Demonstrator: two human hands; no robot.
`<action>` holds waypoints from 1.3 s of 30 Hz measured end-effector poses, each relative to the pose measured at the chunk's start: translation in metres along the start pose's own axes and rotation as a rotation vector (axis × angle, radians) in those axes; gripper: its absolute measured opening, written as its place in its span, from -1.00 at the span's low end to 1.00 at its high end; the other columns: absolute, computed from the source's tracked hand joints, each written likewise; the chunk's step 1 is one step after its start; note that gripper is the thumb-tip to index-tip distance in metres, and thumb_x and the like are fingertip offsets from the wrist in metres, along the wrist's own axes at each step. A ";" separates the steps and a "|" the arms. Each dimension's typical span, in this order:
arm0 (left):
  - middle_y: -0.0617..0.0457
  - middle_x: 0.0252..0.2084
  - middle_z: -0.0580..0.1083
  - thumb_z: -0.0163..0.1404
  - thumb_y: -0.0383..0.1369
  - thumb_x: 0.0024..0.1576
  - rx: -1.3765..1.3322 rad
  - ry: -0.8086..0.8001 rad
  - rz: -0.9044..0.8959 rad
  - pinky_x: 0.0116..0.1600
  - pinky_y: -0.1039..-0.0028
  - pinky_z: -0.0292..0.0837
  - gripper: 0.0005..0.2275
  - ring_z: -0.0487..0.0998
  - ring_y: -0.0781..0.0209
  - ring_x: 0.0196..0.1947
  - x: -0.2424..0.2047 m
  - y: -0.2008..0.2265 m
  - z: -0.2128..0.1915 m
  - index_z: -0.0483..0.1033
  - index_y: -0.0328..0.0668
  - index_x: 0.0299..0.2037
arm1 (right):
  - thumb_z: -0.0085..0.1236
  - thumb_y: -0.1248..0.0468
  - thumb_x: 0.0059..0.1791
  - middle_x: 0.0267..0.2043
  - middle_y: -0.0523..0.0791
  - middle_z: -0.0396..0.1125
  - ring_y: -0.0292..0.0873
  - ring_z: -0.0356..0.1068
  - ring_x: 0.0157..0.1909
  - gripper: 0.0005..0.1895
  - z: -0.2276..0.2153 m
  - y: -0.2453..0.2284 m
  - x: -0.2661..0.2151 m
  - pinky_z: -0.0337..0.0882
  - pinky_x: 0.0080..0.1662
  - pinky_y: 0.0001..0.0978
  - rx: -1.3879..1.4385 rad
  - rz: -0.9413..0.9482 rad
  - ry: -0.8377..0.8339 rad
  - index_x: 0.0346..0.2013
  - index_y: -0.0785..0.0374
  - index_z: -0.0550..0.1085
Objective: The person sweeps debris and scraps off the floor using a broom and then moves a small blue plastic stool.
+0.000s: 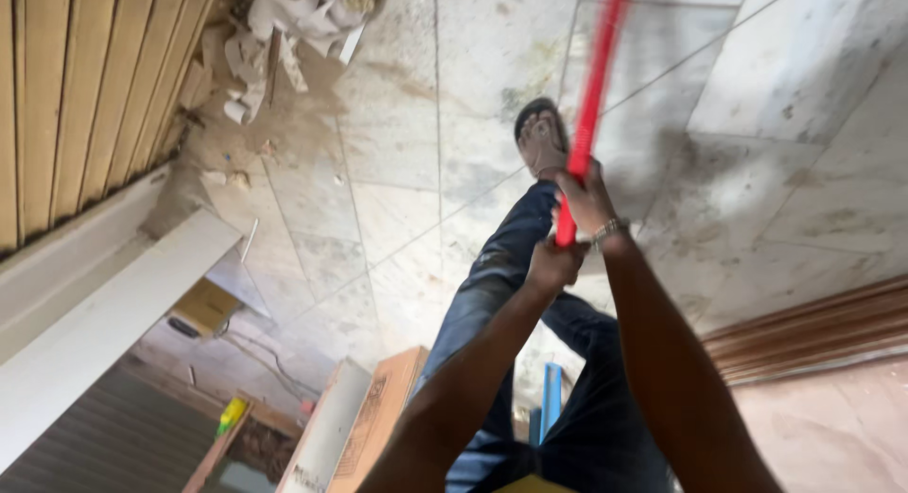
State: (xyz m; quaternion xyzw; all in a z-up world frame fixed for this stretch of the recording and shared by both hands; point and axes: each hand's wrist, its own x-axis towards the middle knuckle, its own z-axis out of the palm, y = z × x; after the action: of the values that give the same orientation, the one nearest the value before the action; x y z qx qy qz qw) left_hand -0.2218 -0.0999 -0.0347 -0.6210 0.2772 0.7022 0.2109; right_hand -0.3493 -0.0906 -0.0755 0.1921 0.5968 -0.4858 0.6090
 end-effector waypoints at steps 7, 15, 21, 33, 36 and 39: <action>0.05 -0.55 0.40 -0.06 -0.49 0.20 -0.590 0.083 0.098 -0.54 0.46 0.29 -0.91 0.39 0.30 -0.64 -0.035 0.013 0.025 0.41 -0.26 -0.37 | 0.14 0.24 0.01 -0.34 -0.02 0.34 -0.14 0.41 -0.55 -0.39 0.081 -0.090 -0.026 0.46 -0.45 -0.22 -0.836 -0.151 -0.284 0.31 0.20 0.15; -0.11 -0.45 0.49 0.01 -0.53 0.20 -0.465 -0.312 0.211 -0.42 0.35 0.48 -0.89 0.56 0.11 -0.51 -0.061 -0.032 0.124 0.43 -0.52 -0.28 | -0.04 0.47 -0.08 -0.27 -0.11 0.31 -0.28 0.29 -0.52 -0.16 -0.018 -0.122 -0.113 0.38 -0.48 -0.40 -0.380 -0.157 -0.205 0.50 0.04 0.04; 0.00 -0.61 0.43 0.28 -0.34 -0.04 0.137 -0.125 0.378 -0.59 0.38 0.38 -0.67 0.45 0.24 -0.67 0.036 0.086 0.134 0.37 -0.20 -0.22 | -0.10 0.39 0.11 -0.35 -0.10 0.23 -0.21 0.29 -0.53 -0.75 -0.072 -0.165 -0.006 0.37 -0.51 -0.31 -0.250 -0.300 0.112 0.06 0.12 0.16; 0.09 -0.51 0.41 -0.16 -0.55 0.20 -0.949 0.067 0.250 -0.54 0.52 0.30 -0.90 0.39 0.32 -0.63 -0.027 0.100 0.131 0.41 -0.21 -0.27 | 0.23 0.18 -0.03 -0.43 0.09 0.41 0.09 0.46 -0.44 -0.08 0.028 -0.165 0.022 0.46 -0.31 -0.11 -1.336 -0.404 -0.410 0.50 0.19 -0.06; 0.00 -0.57 0.42 -0.15 -0.52 0.18 -0.729 0.086 0.188 -0.50 0.43 0.42 -0.92 0.46 0.20 -0.64 -0.085 0.068 0.158 0.39 -0.27 -0.33 | 0.08 0.33 -0.02 -0.35 -0.14 0.28 -0.23 0.33 -0.50 -0.19 0.000 -0.160 -0.056 0.42 -0.42 -0.37 -0.759 -0.204 -0.595 0.50 0.14 0.03; -0.03 -0.44 0.47 -0.02 -0.59 0.17 -0.609 -0.066 0.387 -0.42 0.37 0.40 -0.98 0.49 0.20 -0.51 -0.112 0.032 0.194 0.43 -0.38 -0.30 | 0.01 0.44 -0.03 -0.27 -0.17 0.25 -0.30 0.31 -0.52 -0.21 -0.053 -0.160 -0.114 0.38 -0.44 -0.41 -0.498 -0.019 -0.487 0.47 0.14 0.00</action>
State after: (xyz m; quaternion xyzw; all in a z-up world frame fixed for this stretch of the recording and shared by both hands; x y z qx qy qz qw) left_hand -0.3732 0.0080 0.0949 -0.5683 0.1609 0.7992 -0.1119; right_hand -0.4882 -0.0785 0.0720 -0.0893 0.5360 -0.3626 0.7571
